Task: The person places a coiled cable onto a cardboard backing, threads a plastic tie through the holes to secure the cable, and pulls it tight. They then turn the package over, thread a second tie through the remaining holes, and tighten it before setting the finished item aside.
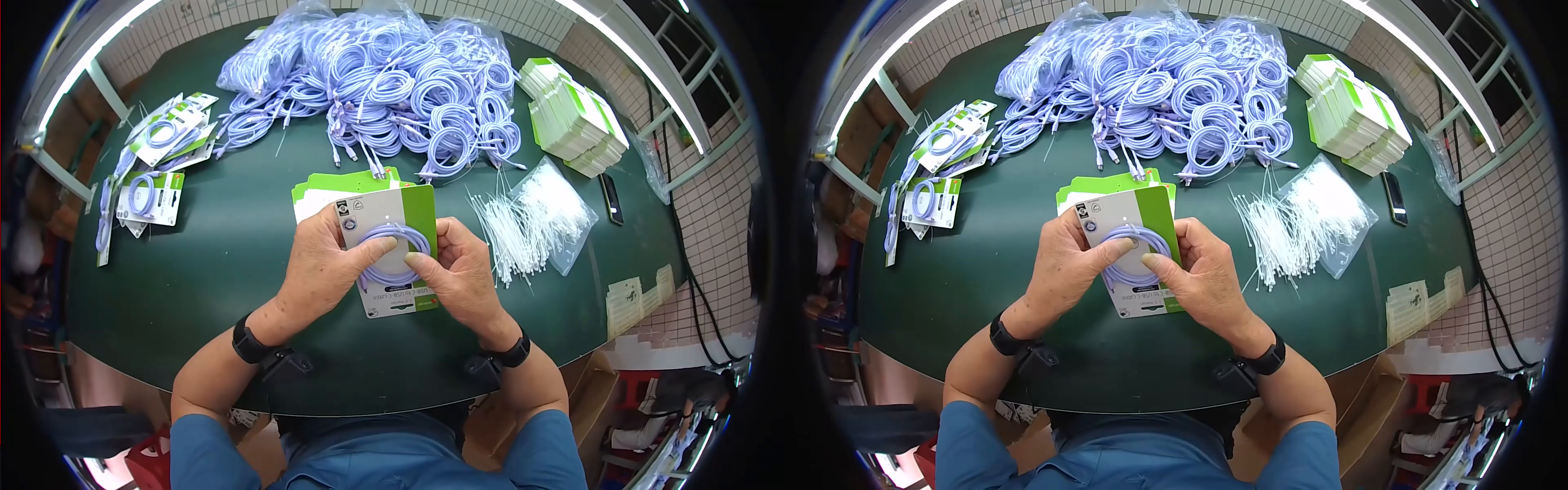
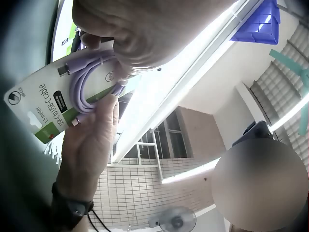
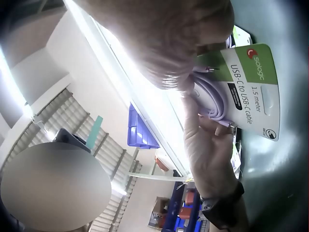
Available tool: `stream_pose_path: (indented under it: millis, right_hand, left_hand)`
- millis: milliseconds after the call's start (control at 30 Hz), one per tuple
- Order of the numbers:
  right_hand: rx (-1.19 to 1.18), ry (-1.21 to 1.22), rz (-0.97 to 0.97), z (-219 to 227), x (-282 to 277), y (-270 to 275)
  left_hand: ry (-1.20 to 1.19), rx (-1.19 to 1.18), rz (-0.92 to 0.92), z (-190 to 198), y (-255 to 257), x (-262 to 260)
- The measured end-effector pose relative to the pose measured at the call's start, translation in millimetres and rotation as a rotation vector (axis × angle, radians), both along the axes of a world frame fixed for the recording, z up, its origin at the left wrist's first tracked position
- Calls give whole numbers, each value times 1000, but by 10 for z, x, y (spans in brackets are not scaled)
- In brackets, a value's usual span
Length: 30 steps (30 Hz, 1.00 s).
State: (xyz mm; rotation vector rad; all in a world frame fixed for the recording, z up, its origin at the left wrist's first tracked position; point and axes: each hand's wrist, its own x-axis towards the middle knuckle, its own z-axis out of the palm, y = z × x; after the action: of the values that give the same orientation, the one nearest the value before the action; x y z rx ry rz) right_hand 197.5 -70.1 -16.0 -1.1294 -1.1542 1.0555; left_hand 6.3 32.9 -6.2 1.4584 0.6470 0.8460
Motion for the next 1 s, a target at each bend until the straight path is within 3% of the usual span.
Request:
stream_pose_path:
  millis: [100, 200, 367, 467, 500, 600, 633, 733, 800, 1000]
  right_hand:
    - [-18, -25, 24, -32, 9, 5]
    - [-106, -272, -58, -87, -20, -22]
    - [-84, -356, -91, -78, -108, -14]
    - [212, -247, -295, -60, -263, 24]
    - [212, -244, -298, -66, -258, 24]
    - [360, -352, -408, -81, -199, 41]
    - [362, -350, -416, -68, -186, 46]
    - [401, -660, -429, -31, -166, 50]
    - [398, -684, -430, -47, -181, 37]
    - [373, -708, -426, -121, -230, 14]
  left_hand:
    - [60, 85, 5, 18, -19, -7]
    - [123, 123, 34, -26, -23, -14]
    - [151, 194, 106, -214, -55, 39]
    - [222, 274, 109, -173, -101, 48]
    - [258, 314, 108, -155, -117, 52]
    - [219, 352, 117, -93, -159, 74]
    - [197, 371, 125, -72, -164, 80]
    - [217, 379, 185, -20, -146, 76]
    - [230, 385, 214, 19, -121, 68]
    - [136, 255, 77, -52, -88, 40]
